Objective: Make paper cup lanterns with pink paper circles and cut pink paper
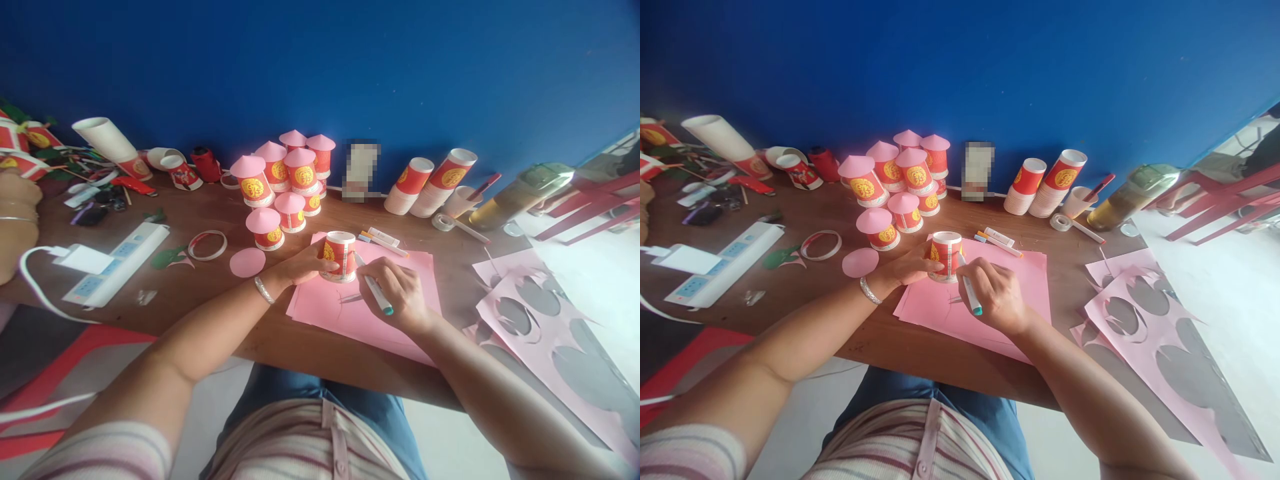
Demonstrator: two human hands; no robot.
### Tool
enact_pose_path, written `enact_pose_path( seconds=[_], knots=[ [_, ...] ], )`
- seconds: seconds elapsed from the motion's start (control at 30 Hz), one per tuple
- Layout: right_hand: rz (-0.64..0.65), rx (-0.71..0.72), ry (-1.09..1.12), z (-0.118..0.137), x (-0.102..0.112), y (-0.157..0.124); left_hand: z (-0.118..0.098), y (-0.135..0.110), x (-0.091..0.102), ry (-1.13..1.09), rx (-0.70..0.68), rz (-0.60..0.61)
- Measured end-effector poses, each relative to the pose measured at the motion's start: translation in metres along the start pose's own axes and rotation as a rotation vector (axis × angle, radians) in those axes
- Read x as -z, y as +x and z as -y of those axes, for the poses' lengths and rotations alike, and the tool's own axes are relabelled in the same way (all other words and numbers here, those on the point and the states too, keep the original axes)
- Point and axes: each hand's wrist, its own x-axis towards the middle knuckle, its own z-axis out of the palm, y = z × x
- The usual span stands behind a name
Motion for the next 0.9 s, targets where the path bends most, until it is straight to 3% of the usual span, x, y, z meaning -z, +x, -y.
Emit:
enact_pose_path(
  seconds=[0.33,0.9],
  knots=[
    [-0.055,0.01,0.001,0.0021,0.0042,0.003,-0.0015,0.0006,0.0001,0.015,-0.003,0.015],
    [0.007,0.048,0.03,0.0005,-0.0007,-0.0018,-0.0026,-0.002,-0.004,0.07,0.026,-0.026]
  ],
)
